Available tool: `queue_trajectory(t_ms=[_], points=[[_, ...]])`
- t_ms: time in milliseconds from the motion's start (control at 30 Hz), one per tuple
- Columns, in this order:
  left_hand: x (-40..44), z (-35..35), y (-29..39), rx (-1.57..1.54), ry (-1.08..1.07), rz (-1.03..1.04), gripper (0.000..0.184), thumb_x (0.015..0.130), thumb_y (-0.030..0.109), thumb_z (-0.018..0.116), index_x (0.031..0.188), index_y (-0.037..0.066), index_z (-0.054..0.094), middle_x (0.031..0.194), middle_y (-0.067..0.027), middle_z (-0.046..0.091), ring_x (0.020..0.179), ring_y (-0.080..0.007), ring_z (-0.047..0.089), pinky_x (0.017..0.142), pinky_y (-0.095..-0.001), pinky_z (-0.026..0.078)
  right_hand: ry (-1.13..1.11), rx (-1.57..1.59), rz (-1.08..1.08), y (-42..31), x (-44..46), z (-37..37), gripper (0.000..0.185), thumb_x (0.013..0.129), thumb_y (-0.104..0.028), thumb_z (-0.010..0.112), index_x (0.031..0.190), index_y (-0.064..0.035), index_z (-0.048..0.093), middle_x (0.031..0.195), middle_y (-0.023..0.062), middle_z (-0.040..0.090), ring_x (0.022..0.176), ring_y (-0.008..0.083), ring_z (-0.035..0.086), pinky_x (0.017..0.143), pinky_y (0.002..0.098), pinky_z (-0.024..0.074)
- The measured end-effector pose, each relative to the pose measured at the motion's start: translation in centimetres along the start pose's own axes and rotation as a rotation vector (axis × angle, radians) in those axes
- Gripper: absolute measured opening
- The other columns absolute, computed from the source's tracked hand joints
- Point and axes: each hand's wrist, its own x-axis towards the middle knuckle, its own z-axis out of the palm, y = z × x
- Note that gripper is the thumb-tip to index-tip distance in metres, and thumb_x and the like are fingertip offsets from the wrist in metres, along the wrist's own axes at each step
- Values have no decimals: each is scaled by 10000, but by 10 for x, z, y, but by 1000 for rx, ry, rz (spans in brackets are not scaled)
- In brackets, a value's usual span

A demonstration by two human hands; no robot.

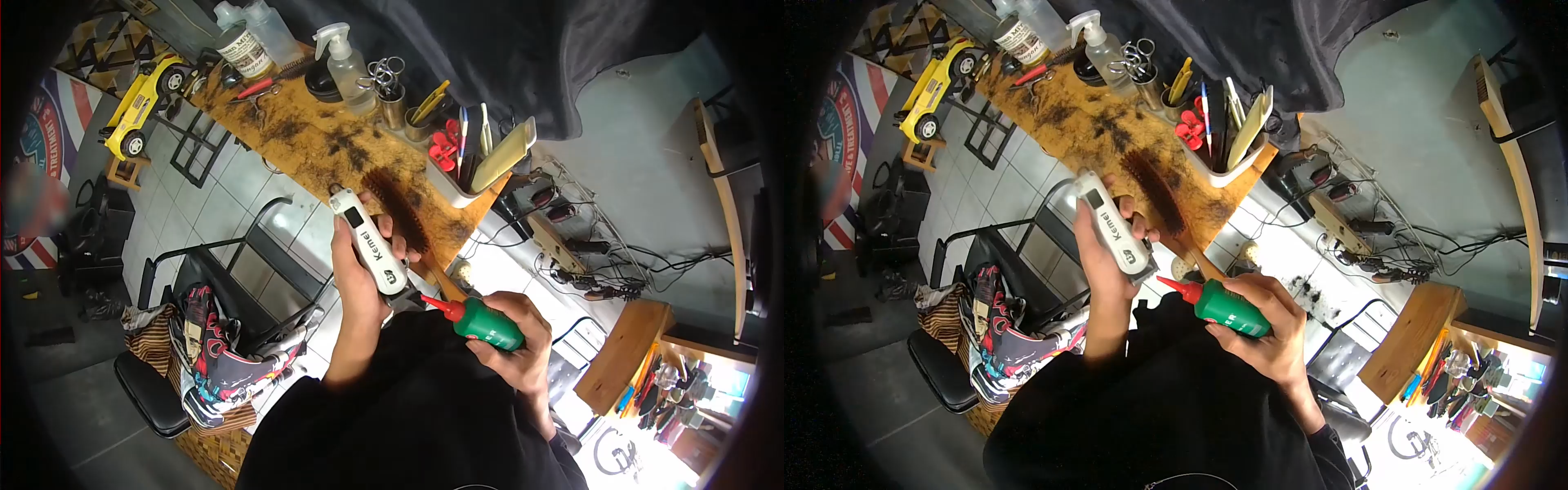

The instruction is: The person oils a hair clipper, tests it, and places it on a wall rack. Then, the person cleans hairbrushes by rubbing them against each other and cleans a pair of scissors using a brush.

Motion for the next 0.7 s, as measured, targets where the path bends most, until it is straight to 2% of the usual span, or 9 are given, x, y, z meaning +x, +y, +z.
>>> queue_trajectory(t_ms=[233, 400, 700], points=[[-1, 0, 6, 104, 3, 115, 494, 987, 461, 318, 1299, 84, 386, 811, -48, 467, 591, -153, 512, 586, -382, 508, -11, -110, 24, -12, 0, 22, 480, 645, -82, 834, 1091, -55, 660, 1035, 133, 641, 886, 265, 655, 752, 340, 538], [-1, 0, 10, 147, 10, 152, 512, 991, 457, 322, 1314, 64, 371, 818, -60, 470, 595, -160, 517, 584, -386, 520, -17, -255, -98, -13, 5, 27, 489, 620, -53, 833, 1082, -66, 673, 1053, 120, 631, 911, 260, 627, 748, 339, 536], [-8, -3, 15, 181, 68, 218, 504, 1001, 425, 293, 1339, 54, 338, 825, -81, 462, 598, -177, 515, 591, -403, 518, -119, -272, -219, -16, 14, 28, 518, 575, -44, 833, 1070, -89, 689, 1037, 103, 614, 890, 274, 613, 730, 353, 531]])
